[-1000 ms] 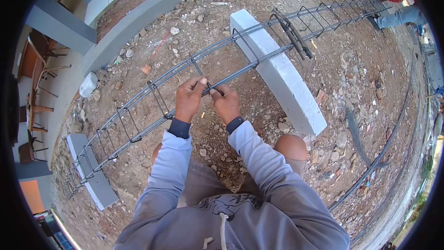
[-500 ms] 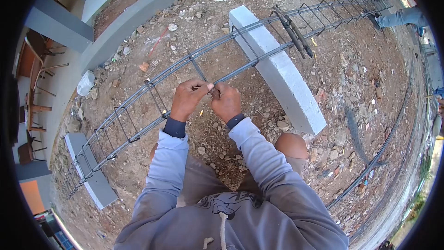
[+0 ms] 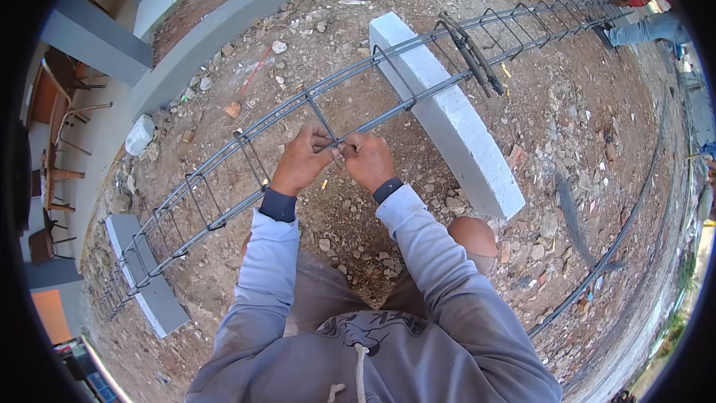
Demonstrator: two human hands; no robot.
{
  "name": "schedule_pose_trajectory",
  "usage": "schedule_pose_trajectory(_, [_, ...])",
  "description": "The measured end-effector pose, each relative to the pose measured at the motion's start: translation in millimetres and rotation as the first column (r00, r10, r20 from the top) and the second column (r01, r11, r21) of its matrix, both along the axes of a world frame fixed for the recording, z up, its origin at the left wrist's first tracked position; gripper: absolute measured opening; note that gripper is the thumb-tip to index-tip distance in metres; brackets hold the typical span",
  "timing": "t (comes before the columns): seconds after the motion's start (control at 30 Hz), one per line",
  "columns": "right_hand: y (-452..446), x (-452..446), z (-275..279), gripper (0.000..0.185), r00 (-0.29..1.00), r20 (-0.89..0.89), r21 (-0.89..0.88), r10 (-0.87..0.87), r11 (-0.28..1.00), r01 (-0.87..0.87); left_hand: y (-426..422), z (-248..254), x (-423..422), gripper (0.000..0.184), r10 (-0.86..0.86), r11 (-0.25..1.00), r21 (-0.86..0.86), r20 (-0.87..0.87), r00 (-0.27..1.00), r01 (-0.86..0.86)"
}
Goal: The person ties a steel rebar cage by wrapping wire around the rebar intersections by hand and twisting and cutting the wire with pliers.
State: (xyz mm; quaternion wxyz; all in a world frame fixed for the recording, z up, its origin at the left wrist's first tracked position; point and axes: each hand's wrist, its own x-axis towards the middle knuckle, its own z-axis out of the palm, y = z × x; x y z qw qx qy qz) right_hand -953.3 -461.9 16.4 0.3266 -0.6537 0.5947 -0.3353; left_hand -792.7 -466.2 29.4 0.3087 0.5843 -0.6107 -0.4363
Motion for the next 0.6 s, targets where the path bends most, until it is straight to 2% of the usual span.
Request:
schedule_pose_trajectory(0.13, [-10,1,7,0.014,0.992,-0.124,0.097,0.032,0.995,-0.020,0,2,-2,0.037,-0.049,0.996,-0.062,0.184,0.982,0.061])
schedule_pose_trajectory(0.23, [-21,1,19,0.021,0.970,-0.213,0.219,0.120,0.973,-0.072,-2,-1,-3,0.035,-0.116,0.992,-0.017,0.318,0.941,0.128])
schedule_pose_trajectory(0.33, [-32,3,17,0.030,0.969,-0.204,0.394,0.136,0.918,-0.046,-4,-3,-2,0.033,-0.099,0.993,-0.033,0.315,0.944,0.115])
schedule_pose_trajectory(0.43, [-32,5,44,0.037,0.998,0.014,0.644,0.057,0.763,-0.053,-4,-2,-4,0.027,-0.080,0.990,-0.079,0.339,0.937,0.114])
schedule_pose_trajectory(0.53, [-37,10,49,0.043,0.941,-0.265,0.568,0.209,0.823,-0.023,-6,-8,-6,0.023,-0.062,0.980,-0.158,0.347,0.936,0.124])
schedule_pose_trajectory(0.6, [-45,10,12,0.047,0.856,-0.447,0.441,0.258,0.897,-0.040,-3,-15,-7,0.022,-0.028,0.959,-0.247,0.399,0.917,0.137])
